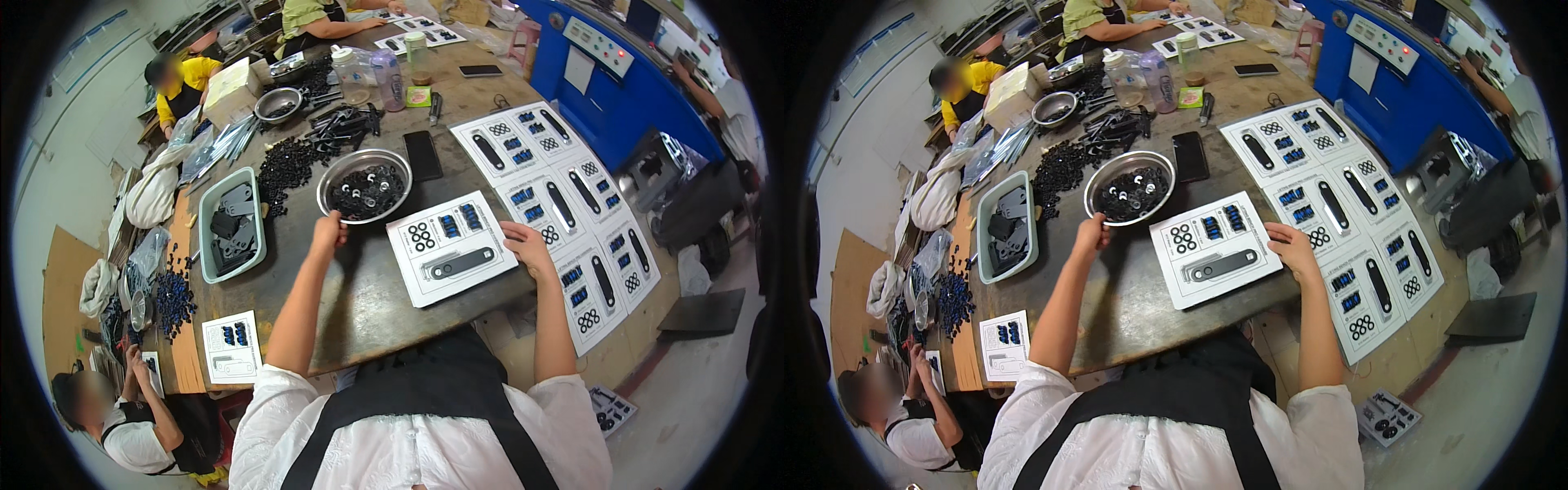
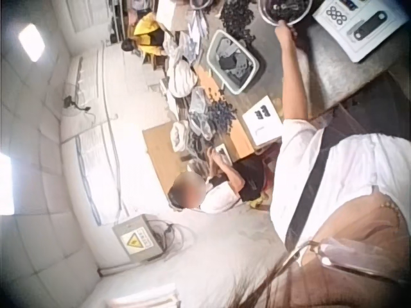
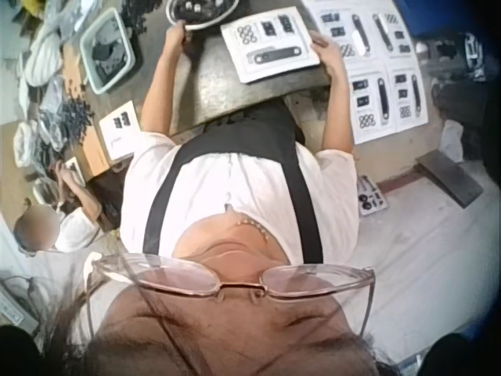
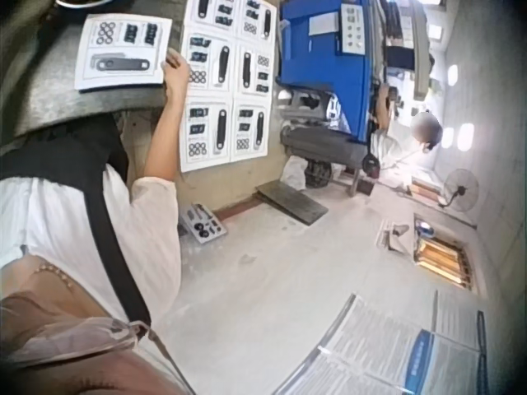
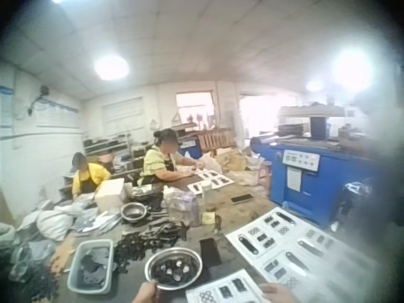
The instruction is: The person assembles small hardware components onto printed cardboard sheets, placing black rings and a long black handle into designated slots. They repeatedly pick parts from bowls and trays, arrange them on the sheets, and move completed sheets aside.
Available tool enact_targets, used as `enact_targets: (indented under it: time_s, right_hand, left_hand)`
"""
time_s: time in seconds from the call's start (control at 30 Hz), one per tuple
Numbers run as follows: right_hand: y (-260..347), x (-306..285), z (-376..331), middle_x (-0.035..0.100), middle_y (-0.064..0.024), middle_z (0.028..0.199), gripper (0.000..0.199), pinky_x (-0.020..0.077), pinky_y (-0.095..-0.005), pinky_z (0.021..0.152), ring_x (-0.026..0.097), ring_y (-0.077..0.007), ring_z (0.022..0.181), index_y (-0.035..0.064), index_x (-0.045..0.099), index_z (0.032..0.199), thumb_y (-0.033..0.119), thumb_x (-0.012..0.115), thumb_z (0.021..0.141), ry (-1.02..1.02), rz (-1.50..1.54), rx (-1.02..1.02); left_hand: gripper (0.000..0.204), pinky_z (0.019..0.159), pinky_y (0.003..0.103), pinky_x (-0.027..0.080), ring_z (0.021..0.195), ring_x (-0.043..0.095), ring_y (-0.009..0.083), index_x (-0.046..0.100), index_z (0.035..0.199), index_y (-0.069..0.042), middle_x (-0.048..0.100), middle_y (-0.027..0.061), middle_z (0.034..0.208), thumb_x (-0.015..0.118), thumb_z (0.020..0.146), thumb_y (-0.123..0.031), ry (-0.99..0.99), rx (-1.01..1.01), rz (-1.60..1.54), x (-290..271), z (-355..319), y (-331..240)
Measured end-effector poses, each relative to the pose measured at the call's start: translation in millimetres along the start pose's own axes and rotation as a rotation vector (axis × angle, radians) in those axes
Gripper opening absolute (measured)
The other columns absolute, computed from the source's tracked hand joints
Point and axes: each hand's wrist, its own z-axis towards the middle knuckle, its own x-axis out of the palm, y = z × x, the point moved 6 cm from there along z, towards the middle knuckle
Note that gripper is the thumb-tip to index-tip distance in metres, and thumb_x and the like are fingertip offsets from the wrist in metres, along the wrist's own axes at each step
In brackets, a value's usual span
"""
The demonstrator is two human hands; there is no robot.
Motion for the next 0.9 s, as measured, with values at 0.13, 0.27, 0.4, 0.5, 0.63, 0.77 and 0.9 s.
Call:
enact_targets:
  time_s: [0.13,0.27,0.4,0.5,0.63,0.77,0.9]
  right_hand:
    - [7.6,8.5,-3.6,0.068,-0.0129,0.121,0.048,0.0531,-0.0277,0.087,0.065,-0.0194,0.107,-0.0001,0.063,0.13,-0.011,0.065,0.083,-0.003,0.028,0.061]
    - [10.0,7.1,-6.7,0.069,-0.0129,0.119,0.046,0.0515,-0.0281,0.092,0.065,-0.0182,0.107,-0.0013,0.065,0.127,-0.009,0.065,0.082,-0.051,-0.022,0.025]
    - [-2.1,9.7,1.2,0.071,-0.0121,0.117,0.043,0.0507,-0.0272,0.094,0.066,-0.0176,0.106,-0.0021,0.065,0.127,-0.006,0.066,0.084,-0.022,-0.018,-0.062]
    - [-11.0,3.7,0.2,0.071,-0.0119,0.117,0.041,0.0506,-0.027,0.094,0.066,-0.017,0.106,-0.0033,0.065,0.127,-0.004,0.066,0.086,-0.037,0.058,-0.043]
    - [-6.6,6.8,-6.9,0.069,-0.0128,0.119,0.037,0.0509,-0.0266,0.095,0.066,-0.0177,0.107,-0.004,0.063,0.128,-0.004,0.062,0.091,-0.06,0.078,0.011]
    - [-4.9,5.3,-7.9,0.07,-0.0132,0.118,0.038,0.0513,-0.0273,0.095,0.066,-0.017,0.107,-0.0043,0.063,0.128,-0.006,0.06,0.09,-0.041,0.068,-0.02]
    - [3.0,7.0,-8.2,0.071,-0.0127,0.117,0.038,0.0508,-0.0262,0.093,0.066,-0.0166,0.106,-0.0036,0.065,0.126,-0.008,0.058,0.089,-0.051,-0.034,-0.105]
  left_hand:
    - [0.045,0.041,0.03,0.037,0.041,0.048,0.0161,0.055,0.069,-0.008,0.049,0.0018,0.053,0.053,0.098,-0.042,0.053,-0.028,0.13,-41.6,29.5,4.5]
    - [0.054,0.044,0.028,0.04,0.045,0.05,0.0147,0.057,0.072,-0.008,0.05,0.0006,0.057,0.049,0.1,-0.054,-0.022,0.04,0.141,-66.5,29.4,1.1]
    - [0.041,0.047,0.027,0.041,0.054,0.052,0.0114,0.059,0.084,-0.006,0.056,0.0034,0.072,0.049,0.104,-0.041,-0.326,0.365,-0.011,-78.8,11.9,33.6]
    - [0.032,0.056,0.028,0.044,0.06,0.051,0.0116,0.061,0.088,-0.005,0.055,0.001,0.073,0.049,0.105,-0.03,-0.291,0.493,0.033,-36.7,-38.1,65.1]
    - [0.022,0.073,0.039,0.05,0.084,0.06,0.0261,0.067,0.115,-0.007,0.061,0.0099,0.095,0.053,0.099,-0.015,-0.042,0.704,0.298,46.4,-137.0,44.4]
    - [0.049,0.074,0.042,0.05,0.086,0.058,0.0303,0.066,0.13,-0.025,0.055,0.0114,0.095,0.055,0.088,-0.002,0.101,0.891,0.686,97.7,-177.3,-9.0]
    - [0.051,0.076,0.04,0.049,0.088,0.057,0.0287,0.068,0.129,-0.023,0.054,0.0107,0.094,0.056,0.084,-0.001,0.053,1.109,0.866,118.1,-170.3,-24.8]
